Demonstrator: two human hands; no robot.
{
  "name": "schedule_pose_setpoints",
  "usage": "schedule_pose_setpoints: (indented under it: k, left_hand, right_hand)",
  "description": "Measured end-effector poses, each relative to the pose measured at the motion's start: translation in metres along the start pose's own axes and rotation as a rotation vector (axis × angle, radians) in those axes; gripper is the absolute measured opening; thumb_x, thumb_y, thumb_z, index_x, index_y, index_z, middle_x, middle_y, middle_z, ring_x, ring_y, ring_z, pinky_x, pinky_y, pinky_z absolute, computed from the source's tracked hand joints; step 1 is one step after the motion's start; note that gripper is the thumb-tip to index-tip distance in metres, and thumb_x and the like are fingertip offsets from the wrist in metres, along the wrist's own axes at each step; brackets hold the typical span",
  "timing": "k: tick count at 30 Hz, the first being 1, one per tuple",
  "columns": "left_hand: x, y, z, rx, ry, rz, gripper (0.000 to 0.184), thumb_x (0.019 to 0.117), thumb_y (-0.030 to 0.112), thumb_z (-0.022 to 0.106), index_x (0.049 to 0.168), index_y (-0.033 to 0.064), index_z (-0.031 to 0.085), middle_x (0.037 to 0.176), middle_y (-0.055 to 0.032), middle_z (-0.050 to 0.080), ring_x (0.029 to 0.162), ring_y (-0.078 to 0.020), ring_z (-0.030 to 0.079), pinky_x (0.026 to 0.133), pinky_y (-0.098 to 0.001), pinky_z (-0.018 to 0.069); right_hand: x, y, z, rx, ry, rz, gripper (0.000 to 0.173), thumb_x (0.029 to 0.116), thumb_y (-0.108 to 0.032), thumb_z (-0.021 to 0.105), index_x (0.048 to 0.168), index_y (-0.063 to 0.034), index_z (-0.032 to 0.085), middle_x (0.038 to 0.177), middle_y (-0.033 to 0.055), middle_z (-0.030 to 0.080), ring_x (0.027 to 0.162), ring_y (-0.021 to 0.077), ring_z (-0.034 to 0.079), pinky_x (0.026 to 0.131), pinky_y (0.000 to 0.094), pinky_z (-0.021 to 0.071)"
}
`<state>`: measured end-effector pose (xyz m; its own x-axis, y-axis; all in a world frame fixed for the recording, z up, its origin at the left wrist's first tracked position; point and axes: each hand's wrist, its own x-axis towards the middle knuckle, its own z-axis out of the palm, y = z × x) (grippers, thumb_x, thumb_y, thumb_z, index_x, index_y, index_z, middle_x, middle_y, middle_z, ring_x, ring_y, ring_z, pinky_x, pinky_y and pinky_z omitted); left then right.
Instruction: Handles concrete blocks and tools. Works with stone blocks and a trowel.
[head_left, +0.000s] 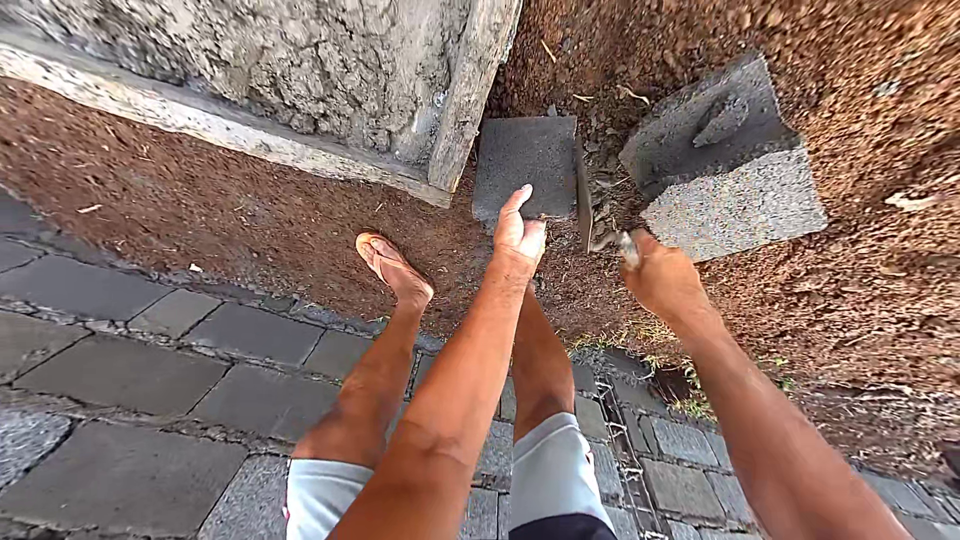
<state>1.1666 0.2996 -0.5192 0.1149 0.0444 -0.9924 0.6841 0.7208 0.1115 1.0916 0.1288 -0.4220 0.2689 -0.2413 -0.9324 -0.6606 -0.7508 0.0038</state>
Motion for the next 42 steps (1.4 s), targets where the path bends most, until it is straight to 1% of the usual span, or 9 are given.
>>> schedule_pose_setpoints:
  k: [6, 11, 15, 18, 21, 25, 29, 37, 42]
  left_hand:
    - [0.005, 0.005, 0.007, 0.052, -0.008, -0.005, 0.032, 0.1014, 0.010, 0.054, 0.133, 0.0049, 0.049, 0.127, -0.0160, 0.059, 0.116, -0.0285, 0.060, 0.101, -0.0480, 0.0513]
    - [0.004, 0.013, 0.019, 0.108, 0.010, 0.010, 0.034, 0.1016, 0.010, 0.053, 0.135, 0.0047, 0.047, 0.129, -0.0169, 0.057, 0.119, -0.0287, 0.058, 0.102, -0.0482, 0.0505]
    - [0.005, 0.022, 0.032, 0.172, 0.035, 0.031, 0.035, 0.1015, 0.011, 0.054, 0.136, 0.0059, 0.046, 0.129, -0.0158, 0.056, 0.118, -0.0275, 0.058, 0.101, -0.0447, 0.0513]
    - [0.007, 0.025, 0.043, 0.229, 0.028, 0.053, 0.040, 0.1023, 0.012, 0.054, 0.140, 0.0056, 0.043, 0.135, -0.0172, 0.054, 0.123, -0.0296, 0.057, 0.105, -0.0458, 0.0496]
    - [0.008, 0.028, 0.047, 0.282, 0.057, 0.073, 0.039, 0.1022, 0.013, 0.053, 0.139, 0.0064, 0.044, 0.134, -0.0169, 0.054, 0.121, -0.0294, 0.057, 0.102, -0.0463, 0.0500]
    - [0.014, 0.029, 0.060, 0.251, 0.033, 0.121, 0.034, 0.1014, 0.012, 0.051, 0.135, 0.0053, 0.045, 0.126, -0.0177, 0.056, 0.114, -0.0292, 0.060, 0.098, -0.0477, 0.0520]
    - [0.011, 0.017, 0.057, 0.162, -0.024, 0.190, 0.032, 0.1010, 0.006, 0.048, 0.133, 0.0038, 0.045, 0.126, -0.0178, 0.056, 0.115, -0.0288, 0.059, 0.100, -0.0488, 0.0517]
    - [-0.020, 0.007, -0.011, 0.190, -0.100, 0.107, 0.027, 0.1027, 0.009, 0.051, 0.129, 0.0056, 0.051, 0.120, -0.0130, 0.062, 0.108, -0.0239, 0.063, 0.095, -0.0449, 0.0546]
    - [-0.071, 0.018, -0.045, 0.236, -0.017, -0.042, 0.029, 0.0989, 0.009, 0.058, 0.127, 0.0042, 0.054, 0.110, -0.0138, 0.065, 0.096, -0.0242, 0.065, 0.084, -0.0444, 0.0568]
  right_hand:
    - [-0.038, 0.010, 0.013, 0.291, 0.556, -0.228, 0.028, 0.0913, -0.019, 0.064, 0.113, -0.0022, 0.061, 0.071, 0.0155, 0.063, 0.061, 0.0329, 0.064, 0.053, 0.0536, 0.0484]
    - [0.010, 0.037, 0.051, 0.133, 0.131, -0.077, 0.036, 0.0979, -0.021, 0.066, 0.131, -0.0083, 0.060, 0.088, 0.0270, 0.070, 0.085, 0.0508, 0.069, 0.072, 0.0697, 0.0516]
    - [-0.018, 0.037, 0.046, 0.392, 0.555, -0.227, 0.028, 0.0893, -0.022, 0.064, 0.109, -0.0016, 0.062, 0.068, 0.0156, 0.062, 0.059, 0.0341, 0.064, 0.052, 0.0550, 0.0484]
    - [-0.012, 0.027, 0.044, 0.418, 0.657, -0.288, 0.025, 0.0864, -0.018, 0.068, 0.102, 0.0005, 0.061, 0.071, 0.0174, 0.065, 0.061, 0.0351, 0.066, 0.051, 0.0534, 0.0502]
    - [0.021, 0.029, 0.054, 0.226, 0.184, -0.129, 0.036, 0.0947, -0.018, 0.070, 0.128, -0.0079, 0.062, 0.090, 0.0259, 0.071, 0.081, 0.0502, 0.070, 0.069, 0.0691, 0.0523]
    - [0.016, 0.025, 0.059, 0.282, 0.264, -0.145, 0.031, 0.0939, -0.015, 0.068, 0.122, -0.0039, 0.063, 0.084, 0.0262, 0.069, 0.077, 0.0506, 0.069, 0.064, 0.0673, 0.0514]
    - [0.029, 0.019, 0.056, 0.114, -0.089, 0.022, 0.048, 0.0981, -0.019, 0.065, 0.143, -0.0091, 0.054, 0.109, 0.0296, 0.070, 0.100, 0.0530, 0.067, 0.083, 0.0705, 0.0519]
    - [-0.036, 0.058, -0.003, 0.294, 0.341, 0.071, 0.041, 0.0981, -0.025, 0.066, 0.134, -0.0073, 0.061, 0.097, 0.0290, 0.070, 0.091, 0.0513, 0.068, 0.078, 0.0724, 0.0502]
    - [-0.030, 0.099, -0.043, 0.172, 0.449, 0.305, 0.062, 0.1005, -0.027, 0.058, 0.152, 0.0001, 0.039, 0.124, 0.0380, 0.062, 0.113, 0.0580, 0.062, 0.091, 0.0758, 0.0461]
